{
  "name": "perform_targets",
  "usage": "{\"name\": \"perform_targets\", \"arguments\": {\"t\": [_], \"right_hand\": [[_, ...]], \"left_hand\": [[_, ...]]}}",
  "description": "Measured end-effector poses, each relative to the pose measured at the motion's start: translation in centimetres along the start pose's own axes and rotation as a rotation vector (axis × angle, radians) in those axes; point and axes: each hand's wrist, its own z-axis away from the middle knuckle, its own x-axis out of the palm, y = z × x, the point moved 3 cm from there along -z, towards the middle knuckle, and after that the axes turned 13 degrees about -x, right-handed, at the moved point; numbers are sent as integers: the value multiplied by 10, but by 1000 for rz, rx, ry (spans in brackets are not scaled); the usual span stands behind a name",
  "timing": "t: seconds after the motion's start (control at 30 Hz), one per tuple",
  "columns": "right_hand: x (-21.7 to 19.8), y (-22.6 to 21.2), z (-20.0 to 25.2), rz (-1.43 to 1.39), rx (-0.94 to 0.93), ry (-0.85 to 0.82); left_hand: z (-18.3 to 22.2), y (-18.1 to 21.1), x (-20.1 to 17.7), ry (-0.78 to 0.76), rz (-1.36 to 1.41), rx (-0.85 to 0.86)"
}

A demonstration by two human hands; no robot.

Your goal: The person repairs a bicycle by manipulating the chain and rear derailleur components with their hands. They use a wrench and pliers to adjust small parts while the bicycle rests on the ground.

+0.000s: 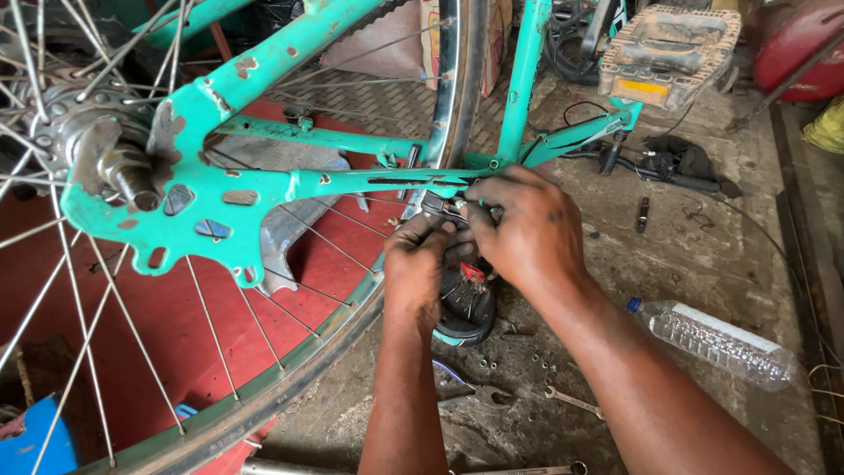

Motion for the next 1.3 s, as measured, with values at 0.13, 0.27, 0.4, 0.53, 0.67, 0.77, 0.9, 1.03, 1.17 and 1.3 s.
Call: {"name": "perform_targets", "arguments": {"t": [0.13, 0.27, 0.4, 0.53, 0.67, 0.77, 0.9, 1.03, 1.17, 1.3], "right_hand": [[7, -15, 34, -78, -22, 108], [53, -21, 103, -216, 289, -102], [109, -5, 176, -339, 182, -492], [176, 19, 257, -215, 156, -792], [238, 42, 326, -147, 191, -969], [271, 48, 356, -114, 240, -1088], [266, 41, 346, -270, 279, -987], [230, 26, 256, -745, 419, -458], [154, 7, 151, -598, 292, -526], [57, 12, 69, -489, 314, -671]], "left_hand": [[-4, 1, -2, -20, -24, 28], [-11, 3, -9, 6, -39, -28], [-16, 2, -8, -2, -38, -7], [-21, -4, -7, -11, -46, 5], [-25, -4, -4, 9, -121, 4], [-26, -1, -5, 30, -120, -17], [-25, 1, -5, 16, -89, -26], [-24, 9, -2, 26, -63, -13], [-14, 12, 0, 40, 5, -44], [-11, 9, 1, 95, -25, -54]]}}
